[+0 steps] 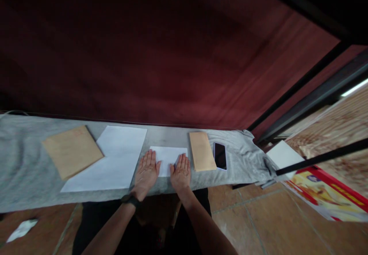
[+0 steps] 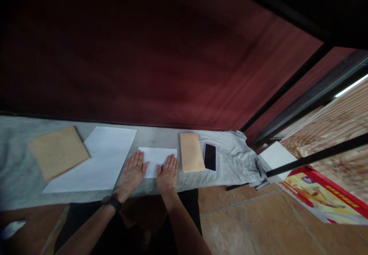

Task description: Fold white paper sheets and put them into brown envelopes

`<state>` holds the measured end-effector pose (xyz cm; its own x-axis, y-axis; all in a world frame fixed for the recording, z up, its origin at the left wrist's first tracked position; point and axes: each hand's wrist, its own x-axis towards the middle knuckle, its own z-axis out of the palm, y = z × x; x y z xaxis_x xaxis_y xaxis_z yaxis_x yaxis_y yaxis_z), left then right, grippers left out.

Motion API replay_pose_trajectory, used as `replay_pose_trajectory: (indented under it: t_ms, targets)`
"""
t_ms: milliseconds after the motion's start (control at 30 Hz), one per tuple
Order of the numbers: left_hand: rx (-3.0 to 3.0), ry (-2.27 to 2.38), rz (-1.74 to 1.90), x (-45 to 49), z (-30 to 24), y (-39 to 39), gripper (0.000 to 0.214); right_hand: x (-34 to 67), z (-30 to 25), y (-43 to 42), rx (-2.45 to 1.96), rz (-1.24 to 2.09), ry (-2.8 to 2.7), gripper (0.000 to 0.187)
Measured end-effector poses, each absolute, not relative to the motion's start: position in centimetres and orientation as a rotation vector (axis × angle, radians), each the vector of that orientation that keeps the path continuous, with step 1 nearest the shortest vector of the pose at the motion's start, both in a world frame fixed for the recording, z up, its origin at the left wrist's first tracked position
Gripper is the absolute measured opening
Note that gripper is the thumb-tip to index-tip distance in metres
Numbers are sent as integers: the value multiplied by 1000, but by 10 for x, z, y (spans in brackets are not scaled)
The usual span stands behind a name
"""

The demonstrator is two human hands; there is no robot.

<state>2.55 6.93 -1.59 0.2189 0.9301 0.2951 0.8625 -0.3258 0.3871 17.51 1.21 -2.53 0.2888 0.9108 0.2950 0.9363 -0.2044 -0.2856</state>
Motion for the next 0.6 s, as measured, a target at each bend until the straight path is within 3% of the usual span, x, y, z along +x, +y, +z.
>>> replay_pose_trajectory:
  t_ms: [267, 433, 600]
  targets:
    - [2367, 1791, 705, 25, -15, 61, 64, 163, -12, 28, -2059, -65, -1657, 53]
    - [2393, 1766, 690, 24, -13, 62, 63, 144, -8, 52, -1910, 61, -1880, 53]
    - [2350, 1774, 687, 23, -13, 63, 64, 153, -17, 55, -2019, -22, -1824, 57]
